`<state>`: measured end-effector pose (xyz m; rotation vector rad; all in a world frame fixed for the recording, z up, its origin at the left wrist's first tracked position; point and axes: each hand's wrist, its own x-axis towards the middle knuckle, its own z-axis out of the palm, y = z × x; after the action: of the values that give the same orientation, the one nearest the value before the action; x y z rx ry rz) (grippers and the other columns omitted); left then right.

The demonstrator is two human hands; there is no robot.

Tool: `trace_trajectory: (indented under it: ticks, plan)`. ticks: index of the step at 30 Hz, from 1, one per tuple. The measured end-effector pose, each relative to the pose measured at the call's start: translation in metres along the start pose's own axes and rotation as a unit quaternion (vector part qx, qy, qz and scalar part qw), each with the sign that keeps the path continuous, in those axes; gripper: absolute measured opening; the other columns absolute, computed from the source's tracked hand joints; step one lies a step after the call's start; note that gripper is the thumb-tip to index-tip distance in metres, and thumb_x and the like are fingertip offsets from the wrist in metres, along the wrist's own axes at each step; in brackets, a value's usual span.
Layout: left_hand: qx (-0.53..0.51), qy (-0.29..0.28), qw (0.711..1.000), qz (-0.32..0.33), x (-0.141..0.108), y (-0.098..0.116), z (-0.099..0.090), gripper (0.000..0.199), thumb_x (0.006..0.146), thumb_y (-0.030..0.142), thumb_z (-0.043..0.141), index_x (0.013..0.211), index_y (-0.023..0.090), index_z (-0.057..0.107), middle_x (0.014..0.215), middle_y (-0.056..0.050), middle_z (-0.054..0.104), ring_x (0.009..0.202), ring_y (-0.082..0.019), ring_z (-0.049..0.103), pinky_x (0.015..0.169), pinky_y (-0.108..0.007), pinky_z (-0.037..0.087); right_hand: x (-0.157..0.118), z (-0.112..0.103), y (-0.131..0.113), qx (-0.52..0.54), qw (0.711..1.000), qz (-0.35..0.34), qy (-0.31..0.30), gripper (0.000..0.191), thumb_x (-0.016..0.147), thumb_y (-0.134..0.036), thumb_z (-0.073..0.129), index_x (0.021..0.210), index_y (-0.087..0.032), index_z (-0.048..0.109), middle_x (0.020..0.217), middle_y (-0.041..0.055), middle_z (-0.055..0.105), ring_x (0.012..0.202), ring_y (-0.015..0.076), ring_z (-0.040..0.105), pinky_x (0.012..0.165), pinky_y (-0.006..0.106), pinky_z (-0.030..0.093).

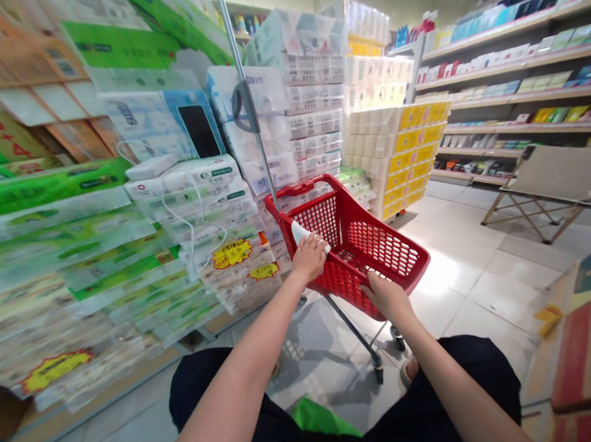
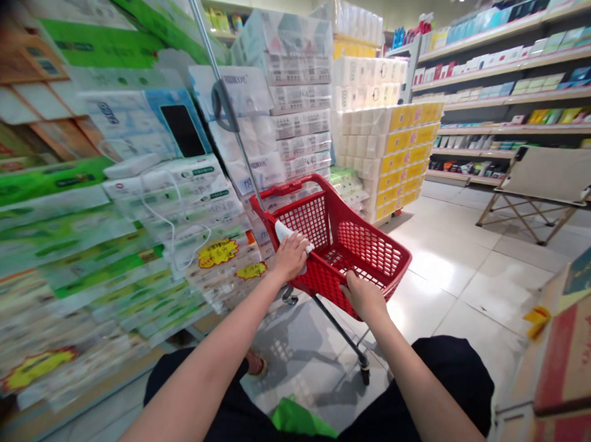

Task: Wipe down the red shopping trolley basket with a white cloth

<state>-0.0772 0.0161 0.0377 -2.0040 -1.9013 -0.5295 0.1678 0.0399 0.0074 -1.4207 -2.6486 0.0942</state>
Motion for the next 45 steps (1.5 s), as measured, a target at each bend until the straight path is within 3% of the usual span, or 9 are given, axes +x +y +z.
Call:
trace_trajectory:
  ticks: [6,10,17,21,27,31,34,36,45]
  plan:
    - [-0.062,0.005,0.993,0.104,-0.031,0.066,0.017,0.043,0.094,0.036,0.046,0.135,0.025,0.046,0.143,-0.003,0.046,0.146,-0.020,0.021,0.123,-0.045,0.014,-0.001,0.001,-0.001,-0.003,1.000,-0.001,0.007,0.025,0.098,-0.039,0.039,0.112,-0.020,0.046,0.099,0.0110,0.069,0.089,0.0242,0.067,0.064,0.029,0.035]
    - [-0.047,-0.039,0.988,0.140,-0.019,0.034,0.011,0.045,0.089,0.020,0.048,0.133,0.028,0.048,0.142,-0.001,0.048,0.144,-0.017,0.027,0.123,-0.041,0.015,-0.001,0.000,-0.002,-0.003,1.000,-0.002,-0.002,0.025,0.098,-0.041,0.039,0.110,-0.020,0.046,0.097,0.0104,0.069,0.087,0.0242,0.067,0.062,0.028,0.034]
    - [0.042,-0.037,0.998,-0.017,0.021,-0.062,-0.012,0.051,0.086,0.010,0.040,0.134,0.028,0.048,0.153,-0.002,0.036,0.145,-0.020,0.023,0.121,-0.048,0.017,-0.002,-0.001,-0.002,-0.015,1.000,-0.001,0.003,0.027,0.098,-0.045,0.037,0.107,-0.021,0.045,0.094,0.0089,0.069,0.083,0.0237,0.067,0.058,0.028,0.032]
    - [0.048,-0.010,0.999,-0.022,0.011,-0.033,0.004,0.045,0.090,0.011,0.037,0.132,0.021,0.049,0.148,-0.009,0.042,0.146,-0.023,0.022,0.120,-0.049,0.018,-0.002,0.000,-0.002,-0.019,1.000,-0.001,0.014,0.026,0.099,-0.045,0.037,0.106,-0.021,0.046,0.092,0.0083,0.068,0.082,0.0231,0.067,0.059,0.028,0.033]
    - [-0.012,-0.015,0.991,0.131,-0.023,0.051,0.026,0.049,0.089,0.018,0.045,0.138,0.018,0.042,0.141,-0.011,0.046,0.144,-0.024,0.026,0.122,-0.049,0.015,-0.003,0.002,-0.003,-0.018,1.000,0.005,0.021,0.025,0.098,-0.043,0.039,0.107,-0.021,0.046,0.093,0.0089,0.069,0.082,0.0231,0.067,0.060,0.028,0.034]
    - [0.002,-0.062,0.982,0.176,-0.010,0.019,0.007,0.049,0.090,0.015,0.042,0.138,0.025,0.043,0.142,-0.007,0.048,0.141,-0.021,0.033,0.122,-0.046,0.017,-0.003,0.000,-0.003,-0.010,1.000,0.001,0.014,0.026,0.098,-0.043,0.037,0.108,-0.022,0.046,0.095,0.0086,0.069,0.083,0.0229,0.067,0.060,0.028,0.034]
    - [0.034,-0.053,0.995,0.072,0.004,-0.020,-0.005,0.050,0.089,0.011,0.040,0.137,0.025,0.045,0.148,-0.007,0.043,0.142,-0.022,0.031,0.121,-0.048,0.019,-0.002,-0.001,-0.003,-0.012,1.000,0.011,0.005,0.027,0.098,-0.045,0.037,0.108,-0.022,0.046,0.093,0.0082,0.070,0.082,0.0231,0.067,0.059,0.028,0.034]
    - [0.041,-0.043,0.998,0.034,0.005,-0.024,-0.005,0.052,0.088,0.009,0.039,0.138,0.025,0.044,0.150,-0.007,0.040,0.143,-0.022,0.029,0.120,-0.049,0.021,-0.002,-0.001,-0.003,-0.013,1.000,0.009,0.007,0.027,0.098,-0.045,0.036,0.108,-0.022,0.046,0.092,0.0083,0.070,0.082,0.0233,0.067,0.059,0.028,0.033]
    - [-0.032,0.000,0.992,0.123,-0.048,0.097,0.027,0.055,0.093,0.017,0.036,0.148,0.018,0.031,0.156,-0.006,0.031,0.146,-0.021,0.023,0.121,-0.042,0.023,-0.006,0.003,-0.003,0.006,0.999,0.005,0.032,0.023,0.098,-0.033,0.035,0.113,-0.020,0.048,0.095,0.0098,0.070,0.083,0.0228,0.068,0.065,0.029,0.037]
